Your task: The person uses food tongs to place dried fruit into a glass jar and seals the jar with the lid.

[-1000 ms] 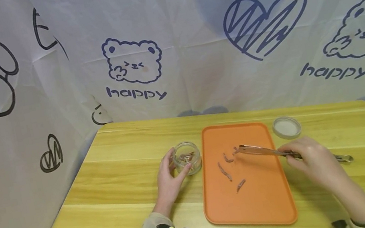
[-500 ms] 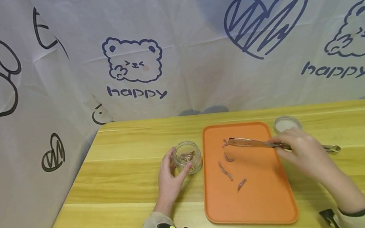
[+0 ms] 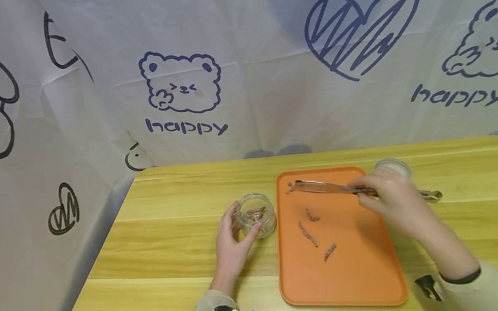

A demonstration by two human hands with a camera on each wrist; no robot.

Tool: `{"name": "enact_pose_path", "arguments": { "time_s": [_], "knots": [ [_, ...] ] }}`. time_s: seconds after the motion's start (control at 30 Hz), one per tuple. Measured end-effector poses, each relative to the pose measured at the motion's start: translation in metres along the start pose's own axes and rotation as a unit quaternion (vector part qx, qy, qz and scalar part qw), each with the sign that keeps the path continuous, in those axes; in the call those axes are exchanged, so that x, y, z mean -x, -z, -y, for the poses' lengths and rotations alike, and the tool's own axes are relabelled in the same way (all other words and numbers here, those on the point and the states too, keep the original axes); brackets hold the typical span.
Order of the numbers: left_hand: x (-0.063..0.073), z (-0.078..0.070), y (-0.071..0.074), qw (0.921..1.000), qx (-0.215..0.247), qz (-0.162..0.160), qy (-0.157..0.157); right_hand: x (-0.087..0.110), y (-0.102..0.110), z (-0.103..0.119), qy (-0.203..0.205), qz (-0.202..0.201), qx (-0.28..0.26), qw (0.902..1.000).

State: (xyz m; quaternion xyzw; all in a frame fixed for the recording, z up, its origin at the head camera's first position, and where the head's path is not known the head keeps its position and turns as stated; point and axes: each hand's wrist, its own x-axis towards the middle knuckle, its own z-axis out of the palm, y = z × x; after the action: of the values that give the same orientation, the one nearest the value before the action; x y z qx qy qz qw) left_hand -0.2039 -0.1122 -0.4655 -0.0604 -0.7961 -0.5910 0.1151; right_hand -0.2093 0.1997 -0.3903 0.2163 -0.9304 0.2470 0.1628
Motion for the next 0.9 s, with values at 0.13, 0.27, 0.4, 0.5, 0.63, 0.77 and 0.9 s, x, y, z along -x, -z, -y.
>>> {"name": "enact_pose_path", "arguments": {
  "time_s": [0.13, 0.27, 0.4, 0.5, 0.63, 0.77, 0.9],
  "knots": [
    [0.0, 0.0, 0.0, 1.0, 0.002, 0.0, -0.001, -0.007, -0.007, 0.005, 0.004, 0.001, -0.003, 1.0],
    [0.0, 0.0, 0.0, 1.0, 0.001, -0.001, -0.002, -0.014, -0.014, 0.011, 0.018, -0.007, -0.006, 0.9998],
    [0.0, 0.0, -0.001, 1.0, -0.002, -0.001, -0.002, -0.02, -0.02, 0.018, 0.04, -0.015, -0.011, 0.999],
    [0.0, 0.0, -0.001, 1.0, -0.003, -0.001, -0.002, -0.025, -0.025, 0.022, 0.048, -0.014, -0.011, 0.9987],
    [0.0, 0.0, -0.001, 1.0, -0.001, -0.001, -0.002, -0.03, -0.031, 0.028, 0.059, -0.007, -0.015, 0.9981],
    [0.0, 0.0, 0.0, 1.0, 0.0, 0.0, -0.001, -0.033, -0.036, 0.034, 0.074, -0.007, -0.014, 0.9971],
    [-0.001, 0.001, 0.0, 1.0, 0.0, 0.002, 0.001, -0.034, -0.041, 0.038, 0.082, -0.003, -0.009, 0.9966]
  ]
}}
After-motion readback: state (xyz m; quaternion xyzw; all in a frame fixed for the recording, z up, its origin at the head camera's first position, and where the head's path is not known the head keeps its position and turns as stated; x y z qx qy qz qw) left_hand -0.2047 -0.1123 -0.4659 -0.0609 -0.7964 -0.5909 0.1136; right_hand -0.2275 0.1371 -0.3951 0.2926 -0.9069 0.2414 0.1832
